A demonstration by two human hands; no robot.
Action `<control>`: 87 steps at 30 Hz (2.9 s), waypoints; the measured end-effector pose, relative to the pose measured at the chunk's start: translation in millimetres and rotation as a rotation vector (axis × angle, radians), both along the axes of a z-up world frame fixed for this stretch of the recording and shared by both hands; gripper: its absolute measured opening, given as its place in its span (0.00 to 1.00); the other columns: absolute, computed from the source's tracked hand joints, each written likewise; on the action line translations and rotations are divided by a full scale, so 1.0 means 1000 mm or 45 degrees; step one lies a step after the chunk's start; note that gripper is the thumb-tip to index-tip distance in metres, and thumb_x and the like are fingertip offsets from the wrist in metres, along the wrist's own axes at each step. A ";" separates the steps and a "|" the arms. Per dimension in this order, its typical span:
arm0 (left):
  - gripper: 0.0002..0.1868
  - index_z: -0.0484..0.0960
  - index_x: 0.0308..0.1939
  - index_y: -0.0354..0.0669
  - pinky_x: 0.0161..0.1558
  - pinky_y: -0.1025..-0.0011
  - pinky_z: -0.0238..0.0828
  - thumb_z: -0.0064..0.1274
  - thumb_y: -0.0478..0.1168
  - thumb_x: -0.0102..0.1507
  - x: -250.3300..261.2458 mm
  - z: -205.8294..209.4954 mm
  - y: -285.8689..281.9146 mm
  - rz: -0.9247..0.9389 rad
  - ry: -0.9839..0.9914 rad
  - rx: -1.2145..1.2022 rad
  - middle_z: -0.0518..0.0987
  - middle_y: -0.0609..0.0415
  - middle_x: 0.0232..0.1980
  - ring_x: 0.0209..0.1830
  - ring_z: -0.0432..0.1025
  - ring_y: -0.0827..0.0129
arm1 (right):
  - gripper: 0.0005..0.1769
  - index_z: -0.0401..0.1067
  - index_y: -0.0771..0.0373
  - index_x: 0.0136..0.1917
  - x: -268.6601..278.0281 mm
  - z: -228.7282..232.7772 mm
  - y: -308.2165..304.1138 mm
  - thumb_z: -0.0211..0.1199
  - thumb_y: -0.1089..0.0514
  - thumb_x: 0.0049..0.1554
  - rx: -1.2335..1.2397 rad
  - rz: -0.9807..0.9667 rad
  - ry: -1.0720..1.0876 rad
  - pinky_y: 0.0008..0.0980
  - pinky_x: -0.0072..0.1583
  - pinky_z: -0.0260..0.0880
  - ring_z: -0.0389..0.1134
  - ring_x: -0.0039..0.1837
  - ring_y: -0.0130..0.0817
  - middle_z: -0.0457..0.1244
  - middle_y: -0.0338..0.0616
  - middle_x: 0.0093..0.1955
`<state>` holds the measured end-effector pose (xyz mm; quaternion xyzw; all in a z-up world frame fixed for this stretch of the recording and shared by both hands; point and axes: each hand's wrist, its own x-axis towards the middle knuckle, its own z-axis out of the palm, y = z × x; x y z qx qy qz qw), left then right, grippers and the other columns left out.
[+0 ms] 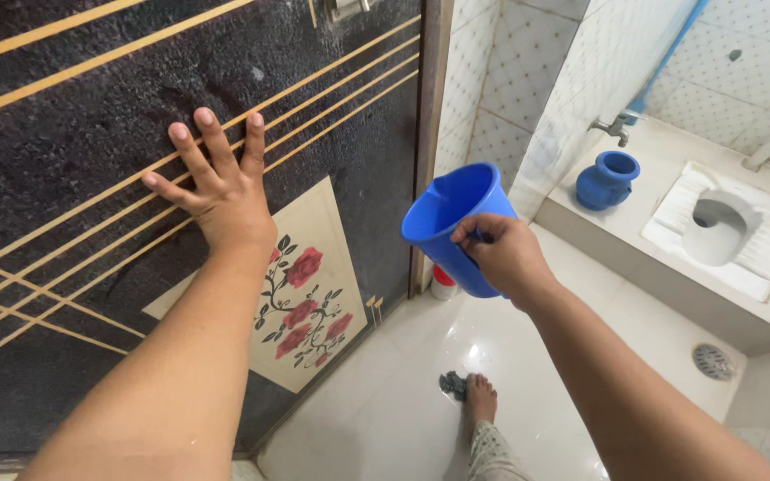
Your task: The person scoops water from a bucket into a blue mug and pours it onto the bathroom floor and walls. They then use a steel wool scrubber to wipe the tiled walls and floor, repeatedly refilling the mug and rinsing the scrubber.
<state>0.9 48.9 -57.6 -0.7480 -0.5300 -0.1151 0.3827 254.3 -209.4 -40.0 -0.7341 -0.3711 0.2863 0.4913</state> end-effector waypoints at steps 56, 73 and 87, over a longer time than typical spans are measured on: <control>0.77 0.09 0.85 0.57 0.60 0.17 0.15 0.65 0.53 0.59 0.004 0.012 -0.015 -0.004 -0.001 -0.198 0.15 0.23 0.81 0.79 0.10 0.26 | 0.03 0.79 0.58 0.44 -0.004 -0.010 -0.028 0.64 0.63 0.57 -0.050 -0.104 -0.004 0.32 0.45 0.69 0.66 0.42 0.28 0.69 0.40 0.39; 0.84 0.18 0.86 0.45 0.58 0.12 0.15 0.69 0.60 0.46 0.068 0.013 -0.036 -0.028 -0.225 -0.484 0.20 0.09 0.77 0.72 0.08 0.18 | 0.06 0.79 0.59 0.43 0.076 -0.035 -0.049 0.63 0.66 0.55 -0.019 -0.128 0.089 0.30 0.45 0.70 0.68 0.42 0.27 0.69 0.40 0.39; 0.76 0.32 0.82 0.52 0.75 0.37 0.35 0.75 0.60 0.46 0.367 -0.013 -0.075 -0.071 -0.702 -1.409 0.26 0.45 0.84 0.83 0.31 0.47 | 0.03 0.78 0.59 0.43 0.238 -0.034 -0.052 0.65 0.64 0.55 -0.162 -0.347 -0.008 0.30 0.44 0.70 0.66 0.40 0.27 0.68 0.39 0.38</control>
